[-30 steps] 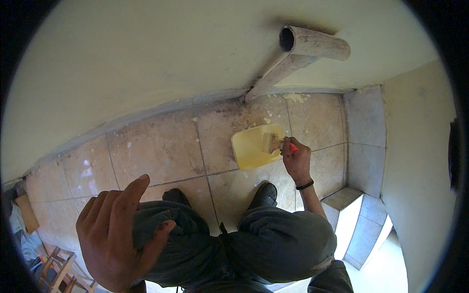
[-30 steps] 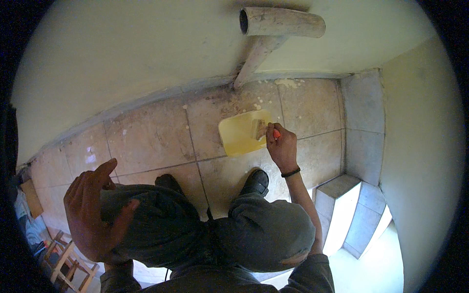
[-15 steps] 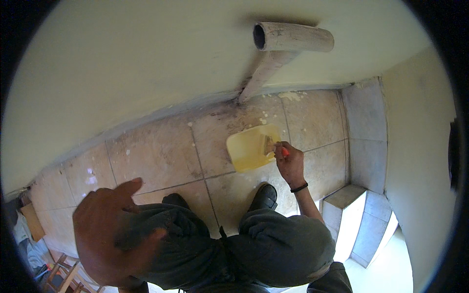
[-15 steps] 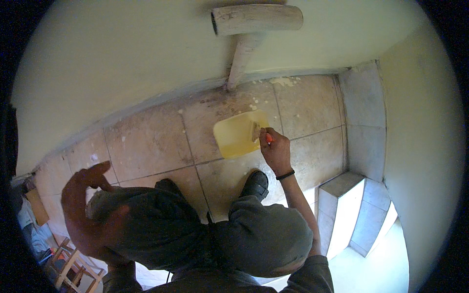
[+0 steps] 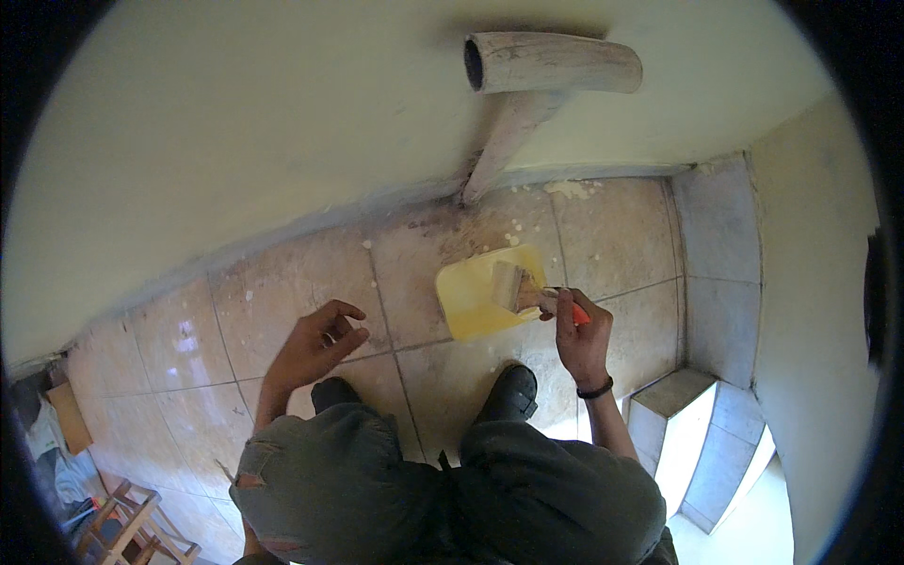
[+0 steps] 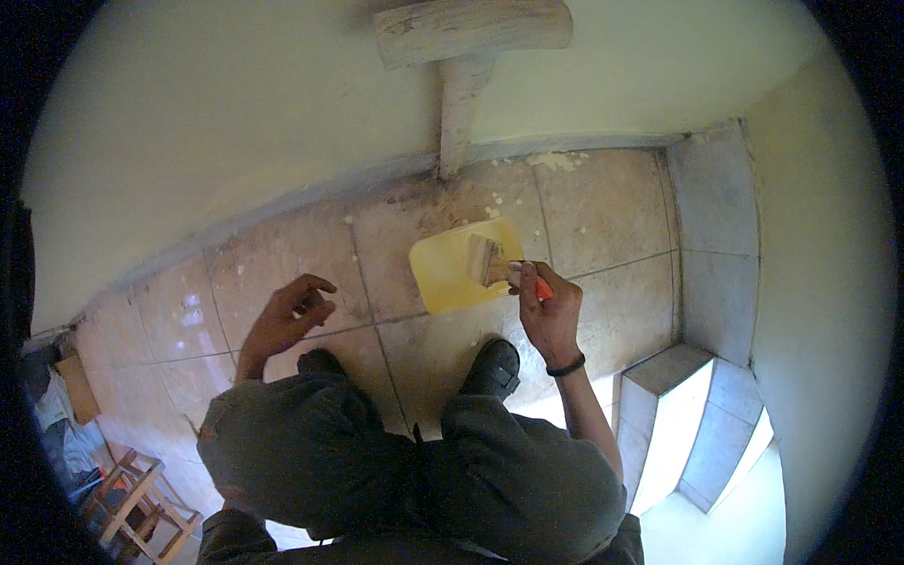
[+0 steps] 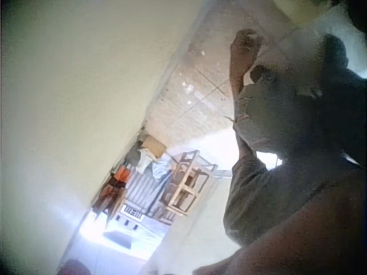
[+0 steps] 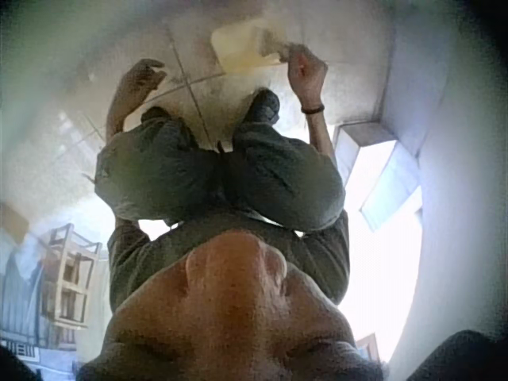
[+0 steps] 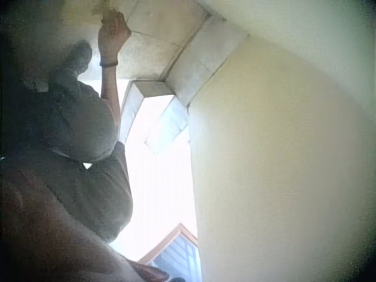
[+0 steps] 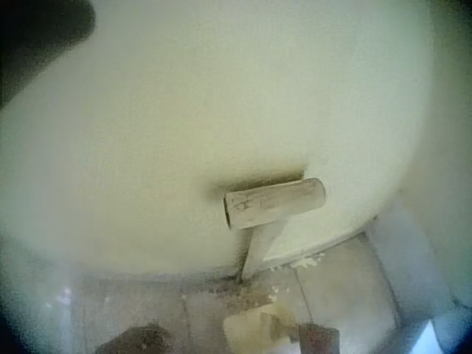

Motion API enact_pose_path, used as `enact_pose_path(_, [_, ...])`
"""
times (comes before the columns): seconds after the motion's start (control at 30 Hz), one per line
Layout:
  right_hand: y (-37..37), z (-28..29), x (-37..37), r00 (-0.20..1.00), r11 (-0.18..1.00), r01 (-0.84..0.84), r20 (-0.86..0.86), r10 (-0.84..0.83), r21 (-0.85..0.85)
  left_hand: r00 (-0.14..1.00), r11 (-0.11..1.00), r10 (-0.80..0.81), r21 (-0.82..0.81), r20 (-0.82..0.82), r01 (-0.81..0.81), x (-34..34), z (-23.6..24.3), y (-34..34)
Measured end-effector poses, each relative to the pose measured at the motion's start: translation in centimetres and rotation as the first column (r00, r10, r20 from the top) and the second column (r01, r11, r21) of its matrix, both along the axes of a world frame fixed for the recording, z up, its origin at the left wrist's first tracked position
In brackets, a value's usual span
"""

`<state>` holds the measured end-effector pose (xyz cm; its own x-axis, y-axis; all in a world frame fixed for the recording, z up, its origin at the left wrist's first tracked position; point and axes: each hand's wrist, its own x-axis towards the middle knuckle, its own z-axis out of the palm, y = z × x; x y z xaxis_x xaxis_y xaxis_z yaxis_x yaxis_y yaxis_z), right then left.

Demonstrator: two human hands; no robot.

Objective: The person opens a paint bucket, pours yellow paint into a smaller container, and uses a brush to apply the paint to a wall surface near some stairs.

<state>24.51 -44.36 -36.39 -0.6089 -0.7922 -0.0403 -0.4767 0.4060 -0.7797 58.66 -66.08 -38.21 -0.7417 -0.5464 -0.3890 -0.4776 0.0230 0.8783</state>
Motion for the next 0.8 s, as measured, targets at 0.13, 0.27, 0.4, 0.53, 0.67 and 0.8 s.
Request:
enact_pose_path(0.13, [2.6,-2.6,-0.4,0.98,0.996,-0.086,-0.179,0.085,0.005,0.981,0.993,-0.054,-0.091,0.189,0.072,-2.0,-3.4,2.6])
enact_pose_path(0.27, [3.7,-2.2,-0.2,0.984,0.98,0.172,0.071,-0.166,-0.103,0.905,0.915,-0.127,-0.303,0.406,0.265,-1.2,-5.8,5.2])
enact_pose_path(0.4, [2.2,-3.0,-0.4,0.977,0.975,0.212,0.049,-0.209,-0.069,0.779,0.901,-0.087,-0.285,0.621,0.328,4.5,-11.3,8.7])
enact_pose_path(0.53, [0.5,-5.0,-2.1,0.974,0.993,0.116,-0.194,-0.119,-0.028,0.841,0.905,0.073,-0.39,0.535,0.169,5.9,-14.5,11.8])
enact_pose_path(0.67, [-1.0,-4.9,-1.2,0.982,0.996,0.007,-0.189,0.01,0.087,0.911,0.864,0.189,-0.504,0.365,0.023,6.7,-14.6,13.4])
enact_pose_path(0.8, [-1.4,-3.3,0.4,0.999,0.999,-0.034,-0.005,0.034,0.03,0.915,0.87,0.218,-0.493,0.339,-0.024,6.9,-13.8,13.5])
